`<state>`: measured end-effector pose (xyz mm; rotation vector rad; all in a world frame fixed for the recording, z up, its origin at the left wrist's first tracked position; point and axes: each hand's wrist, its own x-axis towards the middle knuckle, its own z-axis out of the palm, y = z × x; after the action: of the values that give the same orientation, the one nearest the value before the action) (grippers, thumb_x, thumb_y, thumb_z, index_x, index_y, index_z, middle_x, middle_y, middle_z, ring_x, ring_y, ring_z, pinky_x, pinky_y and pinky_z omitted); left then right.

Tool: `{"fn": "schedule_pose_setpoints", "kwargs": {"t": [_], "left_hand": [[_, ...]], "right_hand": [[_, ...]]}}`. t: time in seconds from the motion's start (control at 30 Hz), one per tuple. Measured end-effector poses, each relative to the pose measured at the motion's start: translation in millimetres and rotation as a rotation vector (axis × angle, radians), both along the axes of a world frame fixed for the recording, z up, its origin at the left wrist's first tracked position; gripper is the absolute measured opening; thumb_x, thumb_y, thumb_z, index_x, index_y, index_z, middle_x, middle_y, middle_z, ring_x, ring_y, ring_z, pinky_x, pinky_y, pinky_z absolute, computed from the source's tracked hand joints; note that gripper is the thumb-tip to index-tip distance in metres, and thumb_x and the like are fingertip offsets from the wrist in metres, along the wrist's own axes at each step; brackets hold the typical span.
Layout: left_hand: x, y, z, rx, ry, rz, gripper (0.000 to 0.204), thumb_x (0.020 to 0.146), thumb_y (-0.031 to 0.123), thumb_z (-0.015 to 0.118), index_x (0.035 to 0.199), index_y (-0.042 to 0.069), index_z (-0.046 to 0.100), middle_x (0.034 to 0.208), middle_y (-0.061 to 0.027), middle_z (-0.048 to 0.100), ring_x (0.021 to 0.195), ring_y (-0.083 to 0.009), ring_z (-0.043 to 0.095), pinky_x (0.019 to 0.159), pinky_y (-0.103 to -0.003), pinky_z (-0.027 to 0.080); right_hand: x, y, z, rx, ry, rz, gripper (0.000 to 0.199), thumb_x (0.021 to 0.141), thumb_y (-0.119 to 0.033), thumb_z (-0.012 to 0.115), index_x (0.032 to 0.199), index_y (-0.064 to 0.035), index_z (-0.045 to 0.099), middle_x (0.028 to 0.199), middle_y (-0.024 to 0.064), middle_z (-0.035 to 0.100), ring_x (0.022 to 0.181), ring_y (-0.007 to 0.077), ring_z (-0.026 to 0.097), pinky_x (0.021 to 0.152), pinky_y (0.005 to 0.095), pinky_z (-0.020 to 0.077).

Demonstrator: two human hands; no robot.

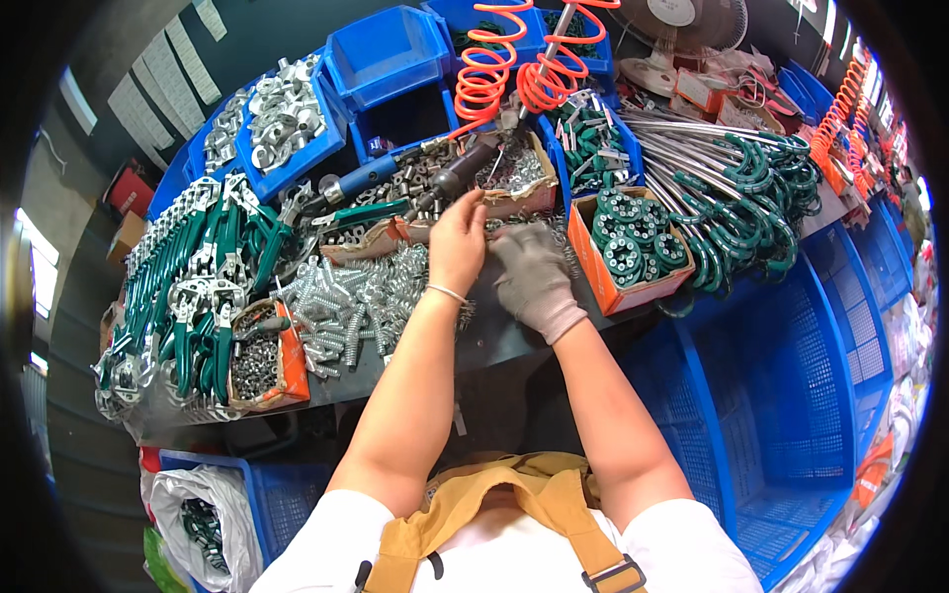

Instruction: The person assembles small metal pins into plastic or metal components by hand and with pliers.

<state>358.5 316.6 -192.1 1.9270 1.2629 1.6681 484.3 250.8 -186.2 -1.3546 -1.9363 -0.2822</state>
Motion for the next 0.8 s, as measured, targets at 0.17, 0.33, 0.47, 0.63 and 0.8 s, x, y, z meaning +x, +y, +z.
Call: {"fn": "schedule_pose_setpoints", "kwargs": {"t": [0.17,0.33,0.47,0.63,0.8], "left_hand": [[-17,-6,12,-0.054,-0.021,0.055,0.015,0.089,0.008,0.059,0.100,0.000,0.065,0.091,-0.0179,0.066,0.083,-0.0332,0.065,0.075,-0.039,0.051],[-18,-11,16,-0.154,-0.118,-0.130,0.014,0.087,0.008,0.062,0.097,-0.001,0.066,0.084,-0.0152,0.067,0.073,-0.0253,0.065,0.070,-0.033,0.051],[-19,-9,11,-0.173,-0.087,-0.102,0.015,0.087,0.010,0.062,0.096,-0.001,0.067,0.086,-0.0155,0.067,0.074,-0.0252,0.065,0.070,-0.033,0.050],[-19,-10,11,-0.124,-0.087,-0.101,0.016,0.088,0.010,0.063,0.101,0.001,0.068,0.080,-0.0068,0.068,0.070,-0.0100,0.061,0.067,-0.026,0.049],[-16,-10,12,-0.240,-0.140,-0.222,0.019,0.089,0.016,0.064,0.103,0.003,0.069,0.082,-0.0002,0.066,0.074,-0.0080,0.059,0.068,-0.024,0.047]], "right_hand": [[-15,-10,5,-0.471,-0.184,0.371,0.027,0.075,-0.011,0.063,0.102,-0.0086,0.063,0.109,0.0111,0.061,0.113,0.0300,0.051,0.097,0.0396,0.0438],[-2,-9,9,-0.531,-0.054,0.305,0.024,0.081,-0.018,0.064,0.103,-0.0119,0.063,0.111,0.0104,0.059,0.112,0.0314,0.051,0.097,0.0413,0.0433],[-12,-17,20,-0.589,-0.268,0.408,0.034,0.079,-0.025,0.069,0.111,-0.0134,0.063,0.118,0.0155,0.055,0.113,0.0334,0.051,0.099,0.0428,0.0420],[-14,-12,3,-0.567,-0.175,0.335,0.034,0.077,-0.024,0.070,0.108,-0.0106,0.064,0.121,0.0156,0.054,0.116,0.0329,0.050,0.100,0.0436,0.0404],[5,-7,1,-0.526,0.409,0.235,0.026,0.079,-0.014,0.064,0.105,-0.0096,0.064,0.098,0.0113,0.066,0.086,0.0323,0.064,0.079,0.0367,0.0520]]}}
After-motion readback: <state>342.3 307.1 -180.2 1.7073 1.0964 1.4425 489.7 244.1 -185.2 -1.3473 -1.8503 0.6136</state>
